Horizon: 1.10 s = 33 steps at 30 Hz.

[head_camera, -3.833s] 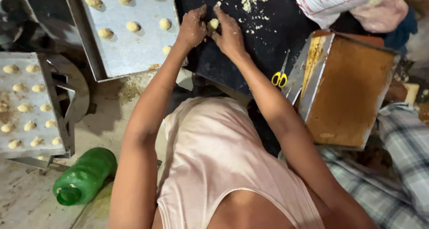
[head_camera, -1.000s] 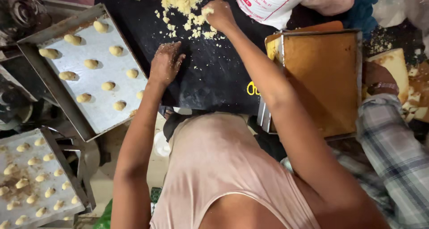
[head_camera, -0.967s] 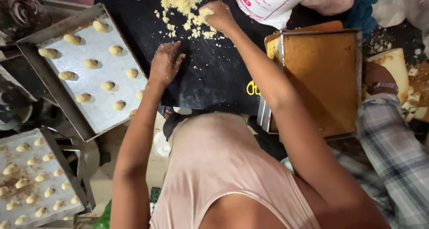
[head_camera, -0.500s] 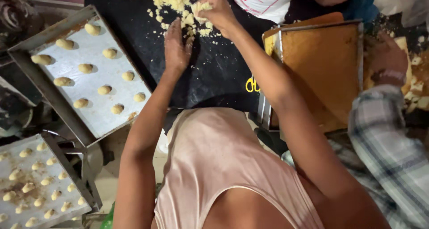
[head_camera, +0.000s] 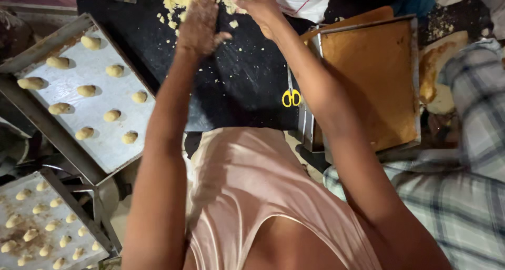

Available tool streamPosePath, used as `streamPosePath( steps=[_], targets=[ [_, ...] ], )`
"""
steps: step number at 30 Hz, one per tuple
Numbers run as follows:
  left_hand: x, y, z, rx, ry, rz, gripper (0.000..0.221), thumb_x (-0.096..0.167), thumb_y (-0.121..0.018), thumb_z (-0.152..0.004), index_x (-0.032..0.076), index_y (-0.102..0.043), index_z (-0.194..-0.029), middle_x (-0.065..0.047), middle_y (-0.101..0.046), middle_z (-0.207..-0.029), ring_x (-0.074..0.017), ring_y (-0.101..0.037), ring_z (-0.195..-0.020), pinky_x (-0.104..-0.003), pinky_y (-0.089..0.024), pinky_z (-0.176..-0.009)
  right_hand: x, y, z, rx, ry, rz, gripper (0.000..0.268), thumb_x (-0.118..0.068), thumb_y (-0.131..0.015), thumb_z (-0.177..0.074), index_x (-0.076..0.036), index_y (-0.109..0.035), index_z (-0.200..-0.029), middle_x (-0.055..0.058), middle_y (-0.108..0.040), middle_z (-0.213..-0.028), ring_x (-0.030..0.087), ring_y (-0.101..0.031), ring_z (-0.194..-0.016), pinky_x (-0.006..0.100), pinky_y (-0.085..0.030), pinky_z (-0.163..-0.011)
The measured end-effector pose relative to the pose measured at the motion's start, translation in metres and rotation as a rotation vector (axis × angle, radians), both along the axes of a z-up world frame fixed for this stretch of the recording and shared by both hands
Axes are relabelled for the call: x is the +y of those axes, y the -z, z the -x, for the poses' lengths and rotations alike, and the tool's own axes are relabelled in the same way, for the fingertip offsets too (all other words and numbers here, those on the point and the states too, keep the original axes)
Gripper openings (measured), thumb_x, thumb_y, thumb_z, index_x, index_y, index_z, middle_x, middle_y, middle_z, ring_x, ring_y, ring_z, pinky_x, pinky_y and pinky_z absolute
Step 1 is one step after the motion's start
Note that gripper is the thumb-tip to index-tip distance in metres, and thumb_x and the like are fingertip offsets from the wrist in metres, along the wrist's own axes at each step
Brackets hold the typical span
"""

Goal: The person shapes dough into small balls by hand and places them onto metal baking trays.

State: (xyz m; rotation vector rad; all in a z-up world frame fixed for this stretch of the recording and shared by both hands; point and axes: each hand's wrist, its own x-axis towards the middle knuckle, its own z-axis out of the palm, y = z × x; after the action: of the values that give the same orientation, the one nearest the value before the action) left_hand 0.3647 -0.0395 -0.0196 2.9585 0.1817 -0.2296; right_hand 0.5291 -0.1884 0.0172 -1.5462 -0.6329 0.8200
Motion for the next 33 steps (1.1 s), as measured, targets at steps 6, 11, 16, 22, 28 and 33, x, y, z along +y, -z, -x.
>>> streamPosePath(
  steps=[6, 11, 16, 22, 28, 33],
  targets=[
    [0.051, 0.010, 0.062, -0.212, -0.122, 0.097, 0.062, 0.032, -0.046, -0.112, 0.001, -0.034, -0.165, -0.018, -0.029, -0.171, -0.0352, -0.017, -0.161, -0.057, -0.003, -0.129, -0.020, -0.002, 0.089, -0.319, -0.187, 0.248, 0.055, 0.000, -0.061, -0.100, -0.013, -0.054, -0.152, 0.009, -0.068, -0.138, 0.019, -0.069, -0.123, 0.032, -0.058, -0.107],
    [0.021, 0.042, 0.115, -0.290, -0.233, 0.065, 0.058, 0.024, -0.052, -0.104, -0.001, -0.044, -0.156, -0.023, -0.040, -0.163, -0.0402, -0.028, -0.153, -0.058, -0.011, -0.123, -0.028, 0.018, 0.126, -1.047, -0.347, 0.115, 0.048, -0.003, -0.072, -0.090, -0.008, -0.064, -0.137, 0.016, -0.055, -0.148, 0.036, -0.056, -0.137, 0.046, -0.048, -0.112],
    [0.008, 0.069, 0.144, -0.185, -0.360, 0.091, 0.047, 0.018, -0.057, -0.107, -0.002, -0.050, -0.150, -0.022, -0.042, -0.162, -0.0404, -0.039, -0.149, -0.052, -0.035, -0.120, -0.022, 0.046, 0.127, -0.874, -0.334, 0.195, 0.029, -0.009, -0.066, -0.107, -0.005, -0.069, -0.136, 0.011, -0.065, -0.143, 0.031, -0.064, -0.134, 0.043, -0.054, -0.114],
    [0.016, 0.071, 0.135, -0.090, -0.342, 0.083, 0.054, 0.015, -0.065, -0.098, -0.001, -0.049, -0.148, -0.021, -0.042, -0.160, -0.0402, -0.039, -0.148, -0.047, -0.045, -0.113, -0.006, 0.058, 0.153, -1.292, -0.350, 0.456, 0.033, 0.003, -0.059, -0.094, 0.003, -0.070, -0.125, 0.015, -0.063, -0.139, 0.039, -0.057, -0.131, 0.047, -0.056, -0.101],
    [0.014, 0.083, 0.141, -0.031, -0.318, 0.094, 0.062, 0.021, -0.062, -0.100, -0.002, -0.041, -0.153, -0.022, -0.034, -0.163, -0.0419, -0.032, -0.149, -0.049, -0.039, -0.116, -0.028, 0.023, 0.160, -0.979, -0.390, 0.103, 0.054, 0.003, -0.064, -0.100, 0.009, -0.051, -0.152, 0.024, -0.051, -0.152, 0.042, -0.051, -0.135, 0.056, -0.036, -0.111],
    [0.010, 0.101, 0.145, -0.038, -0.313, 0.065, 0.058, 0.014, -0.052, -0.105, -0.001, -0.036, -0.158, -0.021, -0.028, -0.168, -0.0420, -0.027, -0.153, -0.049, -0.033, -0.120, -0.025, 0.019, 0.175, -0.960, -0.205, 0.436, 0.059, 0.002, -0.068, -0.090, 0.003, -0.052, -0.147, 0.025, -0.048, -0.148, 0.047, -0.050, -0.132, 0.049, -0.043, -0.110]
  ],
)
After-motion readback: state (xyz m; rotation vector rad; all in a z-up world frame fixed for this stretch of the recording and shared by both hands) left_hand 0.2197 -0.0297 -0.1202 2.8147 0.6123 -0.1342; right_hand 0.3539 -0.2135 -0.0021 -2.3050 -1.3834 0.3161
